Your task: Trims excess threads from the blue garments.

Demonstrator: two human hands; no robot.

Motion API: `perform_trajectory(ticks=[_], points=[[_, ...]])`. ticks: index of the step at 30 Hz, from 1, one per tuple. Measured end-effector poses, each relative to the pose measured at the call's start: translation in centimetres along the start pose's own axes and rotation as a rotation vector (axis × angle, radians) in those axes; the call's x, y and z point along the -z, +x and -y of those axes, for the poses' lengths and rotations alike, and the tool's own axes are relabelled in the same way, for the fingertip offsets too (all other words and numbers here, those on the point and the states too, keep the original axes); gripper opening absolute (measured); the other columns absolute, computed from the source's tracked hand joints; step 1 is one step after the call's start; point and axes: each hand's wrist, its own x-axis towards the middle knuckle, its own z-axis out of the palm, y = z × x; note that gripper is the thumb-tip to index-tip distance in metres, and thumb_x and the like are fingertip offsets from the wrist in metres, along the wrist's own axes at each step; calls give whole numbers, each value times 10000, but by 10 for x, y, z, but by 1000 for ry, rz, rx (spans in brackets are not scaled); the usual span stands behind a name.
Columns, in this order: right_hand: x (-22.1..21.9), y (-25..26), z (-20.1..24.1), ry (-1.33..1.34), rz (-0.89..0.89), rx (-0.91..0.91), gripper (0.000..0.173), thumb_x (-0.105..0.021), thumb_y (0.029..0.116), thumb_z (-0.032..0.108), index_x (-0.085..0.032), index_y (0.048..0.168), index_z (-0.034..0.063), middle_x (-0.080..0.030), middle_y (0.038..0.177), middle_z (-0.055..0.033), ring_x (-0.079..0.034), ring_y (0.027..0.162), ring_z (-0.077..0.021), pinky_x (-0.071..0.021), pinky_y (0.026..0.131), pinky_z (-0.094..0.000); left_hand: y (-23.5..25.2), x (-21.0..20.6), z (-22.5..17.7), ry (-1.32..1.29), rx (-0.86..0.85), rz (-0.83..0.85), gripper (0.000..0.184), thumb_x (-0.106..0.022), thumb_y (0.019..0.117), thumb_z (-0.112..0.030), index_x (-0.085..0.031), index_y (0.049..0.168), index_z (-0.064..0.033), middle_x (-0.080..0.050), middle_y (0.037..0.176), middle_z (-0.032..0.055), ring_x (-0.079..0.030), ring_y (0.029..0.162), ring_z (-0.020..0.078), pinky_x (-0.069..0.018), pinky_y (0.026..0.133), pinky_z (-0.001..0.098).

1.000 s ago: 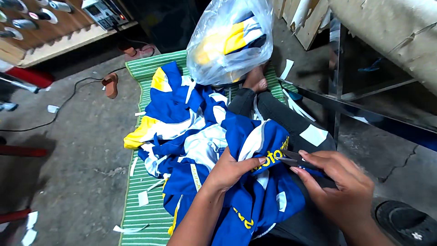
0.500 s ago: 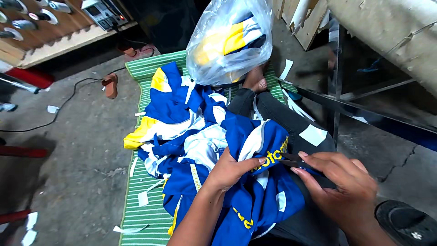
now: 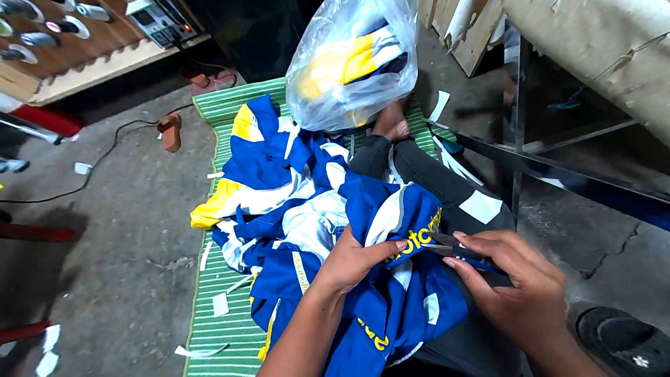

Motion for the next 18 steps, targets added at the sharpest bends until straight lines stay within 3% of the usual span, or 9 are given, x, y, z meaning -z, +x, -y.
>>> perform_trajectory(ticks=[10,18], points=[[2,3,2,-65,-16,32,266,-710,954,337,-802,1059,110,-760,973,-88,-677,865,-167,-464,743,-349,1,1,2,0,-2,21,277,-696,835,80,-655,1078,-47,-741,969,1,-710,929,72,-590,887,279],[-5,2,1,44,17,-14,293,-714,950,332,-788,1084,82,-746,982,-82,-672,848,-117,-509,711,-282,1,4,2,-3,-9,53,309,-732,834,64,-650,1110,-48,-742,987,3,-712,937,80,-593,891,284]])
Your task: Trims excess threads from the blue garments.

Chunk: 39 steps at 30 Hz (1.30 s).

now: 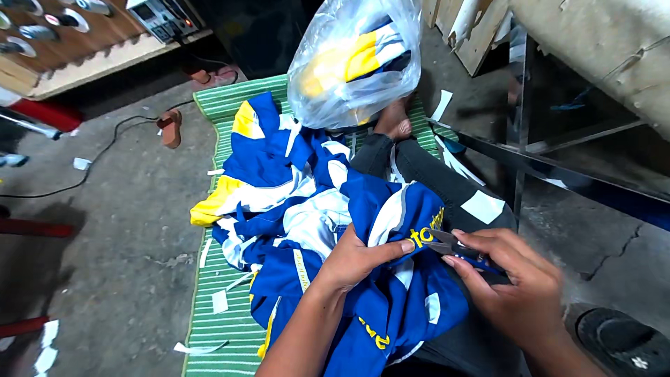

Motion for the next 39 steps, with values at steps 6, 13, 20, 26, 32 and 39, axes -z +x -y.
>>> perform_trajectory(ticks=[6,13,20,26,32,39], points=[[5,3,-3,24,46,7,271,-717,950,336,-805,1066,107,-758,987,-68,-677,855,-112,-498,733,-311,-1,3,1,2,33,39,271,-696,843,84,-658,1070,-60,-742,970,-17,-708,935,61,-588,895,276],[6,5,1,-4,44,32,227,-692,974,309,-816,1011,122,-768,951,-52,-685,846,-112,-491,739,-323,-1,3,0,3,44,33,273,-691,843,85,-655,1069,-64,-739,970,-23,-706,929,58,-587,890,272],[6,4,3,-43,40,21,280,-700,958,322,-795,1066,83,-757,981,-82,-682,847,-130,-504,714,-320,-1,3,2,-20,4,24,268,-699,841,81,-661,1073,-49,-740,973,-6,-708,931,68,-590,888,280],[1,1,3,-25,21,47,267,-714,953,320,-802,1054,89,-762,976,-85,-686,868,-134,-496,734,-318,0,2,4,-26,19,27,269,-703,839,76,-656,1077,-39,-739,968,3,-710,928,77,-591,887,283],[5,3,1,-20,36,40,261,-709,962,311,-800,1041,80,-758,963,-86,-679,837,-125,-495,718,-309,-1,3,4,-39,28,31,260,-706,842,70,-661,1073,-39,-741,964,7,-712,918,78,-593,881,286],[9,7,1,-40,71,59,228,-685,978,294,-812,983,105,-768,931,-60,-681,803,-109,-489,708,-317,0,3,5,-52,22,38,265,-689,844,88,-660,1076,-36,-738,971,9,-709,928,78,-591,887,285]])
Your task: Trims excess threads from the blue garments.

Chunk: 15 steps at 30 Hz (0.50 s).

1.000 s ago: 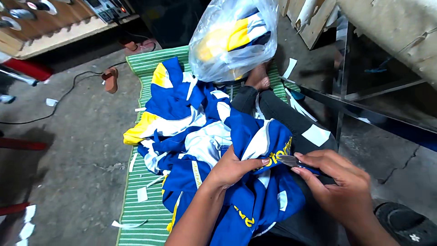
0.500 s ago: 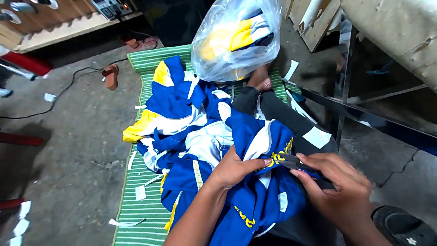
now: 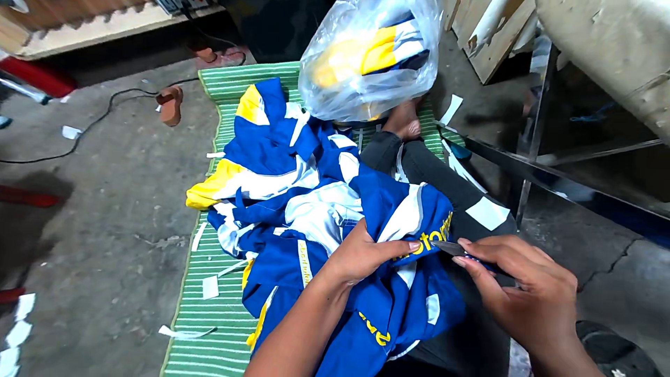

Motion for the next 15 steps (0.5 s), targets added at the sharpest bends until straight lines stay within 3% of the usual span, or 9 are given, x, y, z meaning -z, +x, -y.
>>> perform_trajectory(ticks=[2,5,7,15], points=[[4,3,-1,61,30,-3,233,-693,973,296,-806,997,94,-761,943,-63,-670,811,-87,-487,711,-287,0,-1,-1,-19,2,-7,268,-682,846,96,-662,1079,-36,-738,972,14,-708,925,79,-591,883,282],[15,10,-8,235,134,-17,265,-732,944,283,-784,1065,54,-735,1002,-55,-655,903,-7,-529,767,-134,0,-3,-5,-39,13,-25,276,-674,844,105,-662,1081,-37,-739,964,16,-708,913,75,-592,873,276],[22,15,-11,269,202,-22,285,-737,936,291,-782,1087,54,-729,1015,-46,-643,919,8,-518,777,-119,0,-4,-7,-38,38,-37,284,-674,846,105,-652,1092,-34,-738,962,16,-708,908,73,-595,867,275],[25,26,-7,122,268,33,274,-688,963,380,-815,1046,151,-760,1003,9,-674,887,-44,-519,783,-315,1,-3,-6,-46,45,2,235,-668,849,100,-670,1055,-14,-736,938,38,-707,886,84,-594,844,276]])
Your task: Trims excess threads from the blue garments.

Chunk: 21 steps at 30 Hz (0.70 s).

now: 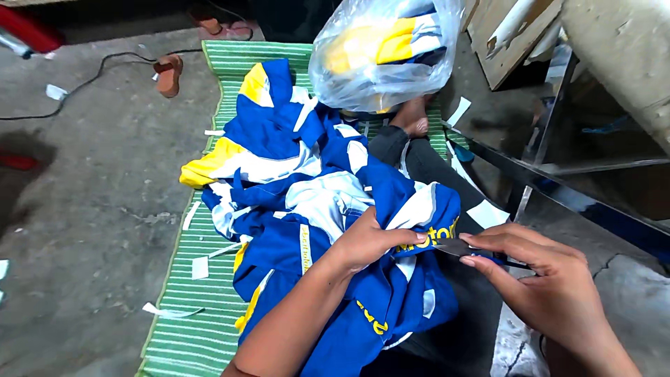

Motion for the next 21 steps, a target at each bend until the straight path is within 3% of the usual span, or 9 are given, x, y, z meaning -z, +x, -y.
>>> perform_trajectory(ticks=[8,21], points=[[7,5,2,-116,25,62,261,-663,981,373,-818,1028,168,-771,994,-2,-691,891,-91,-508,793,-367,1,1,0,-5,6,11,234,-669,847,107,-673,1049,-11,-739,934,39,-709,876,84,-594,842,273],[9,9,1,-164,46,105,267,-635,996,365,-819,993,171,-775,980,-6,-689,840,-109,-488,752,-368,1,0,-1,10,16,12,242,-667,847,107,-674,1049,-26,-735,928,33,-704,873,77,-590,831,266]])
